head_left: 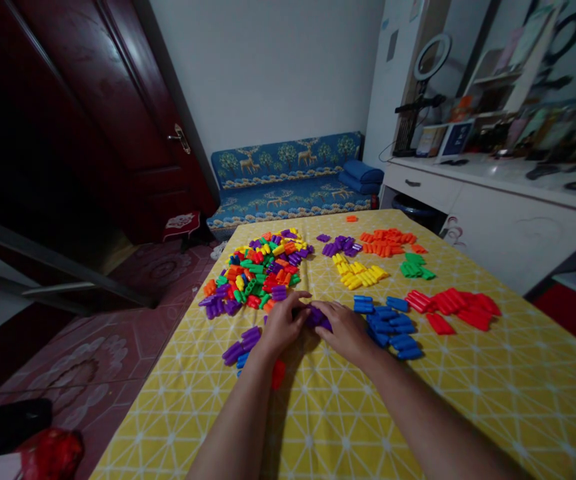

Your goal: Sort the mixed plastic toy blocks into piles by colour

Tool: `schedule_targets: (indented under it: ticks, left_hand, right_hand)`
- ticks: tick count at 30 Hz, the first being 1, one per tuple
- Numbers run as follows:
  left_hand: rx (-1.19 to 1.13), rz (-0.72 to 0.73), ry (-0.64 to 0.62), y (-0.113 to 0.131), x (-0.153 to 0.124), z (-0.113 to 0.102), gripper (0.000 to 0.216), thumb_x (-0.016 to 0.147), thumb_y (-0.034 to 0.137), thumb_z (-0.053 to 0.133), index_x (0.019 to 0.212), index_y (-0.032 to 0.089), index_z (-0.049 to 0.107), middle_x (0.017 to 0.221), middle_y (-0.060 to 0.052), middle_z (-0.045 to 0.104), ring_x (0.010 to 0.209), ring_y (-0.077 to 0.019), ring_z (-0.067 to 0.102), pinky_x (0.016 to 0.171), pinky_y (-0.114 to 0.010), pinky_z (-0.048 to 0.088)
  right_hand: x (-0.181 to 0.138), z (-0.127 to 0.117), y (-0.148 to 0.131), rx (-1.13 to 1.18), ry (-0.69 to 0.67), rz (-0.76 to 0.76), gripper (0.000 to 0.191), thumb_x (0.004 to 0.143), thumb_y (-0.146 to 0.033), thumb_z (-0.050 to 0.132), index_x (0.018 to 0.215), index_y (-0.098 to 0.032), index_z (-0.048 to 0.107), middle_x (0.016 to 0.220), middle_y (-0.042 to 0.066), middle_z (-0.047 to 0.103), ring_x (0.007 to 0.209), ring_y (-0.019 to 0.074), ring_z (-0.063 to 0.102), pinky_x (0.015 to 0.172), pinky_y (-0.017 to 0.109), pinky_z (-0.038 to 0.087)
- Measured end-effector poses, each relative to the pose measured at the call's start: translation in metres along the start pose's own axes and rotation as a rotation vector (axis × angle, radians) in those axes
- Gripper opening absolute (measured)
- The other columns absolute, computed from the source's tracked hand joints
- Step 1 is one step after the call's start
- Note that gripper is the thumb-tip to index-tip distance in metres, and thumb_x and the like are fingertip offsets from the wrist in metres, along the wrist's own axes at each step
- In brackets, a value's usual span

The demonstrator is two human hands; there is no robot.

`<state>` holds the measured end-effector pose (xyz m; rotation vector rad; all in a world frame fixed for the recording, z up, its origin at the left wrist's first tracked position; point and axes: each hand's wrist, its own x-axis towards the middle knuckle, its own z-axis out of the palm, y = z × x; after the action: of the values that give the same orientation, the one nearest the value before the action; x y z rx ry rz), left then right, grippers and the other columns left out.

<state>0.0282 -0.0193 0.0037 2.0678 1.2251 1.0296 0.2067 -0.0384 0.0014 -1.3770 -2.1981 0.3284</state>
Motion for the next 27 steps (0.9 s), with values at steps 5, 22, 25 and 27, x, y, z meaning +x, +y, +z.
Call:
schedule_targets:
  ticks: [5, 22, 25, 27]
  left_hand:
    - [0.038, -0.016, 0.007, 0.002, 0.000, -0.002, 0.035, 0.087, 0.024, 0.056, 0.122, 0.022, 0.058, 0.099, -0.004, 0.072, 0.092, -0.0178, 0.066, 0.084, -0.030, 0.050]
    - [0.203, -0.069, 0.007, -0.002, 0.002, 0.001, 0.023, 0.087, 0.026, 0.057, 0.107, 0.021, 0.067, 0.103, -0.005, 0.072, 0.095, -0.0197, 0.065, 0.084, -0.032, 0.050]
    - [0.247, -0.064, -0.026, 0.000, 0.003, 0.000, 0.020, 0.086, 0.026, 0.057, 0.103, 0.022, 0.069, 0.101, -0.005, 0.072, 0.096, -0.0205, 0.065, 0.085, -0.032, 0.049]
    - [0.254, -0.070, -0.033, 0.002, 0.003, -0.001, 0.020, 0.086, 0.025, 0.057, 0.102, 0.023, 0.069, 0.101, -0.005, 0.072, 0.096, -0.0205, 0.064, 0.085, -0.032, 0.049]
  right_hand:
    - [-0.001, -0.005, -0.001, 0.003, 0.056, 0.067, 0.033, 0.078, -0.018, 0.066, 0.110, -0.024, 0.062, 0.099, 0.005, 0.069, 0.093, 0.0222, 0.064, 0.078, 0.031, 0.048]
    - [0.097, -0.037, 0.066, 0.568, 0.280, 0.518, 0.011, 0.070, -0.013, 0.067, 0.081, -0.017, 0.066, 0.054, -0.003, 0.061, 0.050, 0.0121, 0.059, 0.048, 0.021, 0.047]
    - [0.139, -0.039, 0.091, 0.613, 0.322, 0.612, 0.010, 0.068, -0.011, 0.071, 0.072, -0.015, 0.062, 0.046, -0.003, 0.056, 0.041, 0.0116, 0.056, 0.040, 0.020, 0.045]
    - [0.159, -0.039, 0.102, 0.655, 0.362, 0.648, 0.014, 0.066, -0.010, 0.074, 0.068, -0.014, 0.060, 0.046, -0.002, 0.056, 0.040, 0.0113, 0.056, 0.041, 0.020, 0.047]
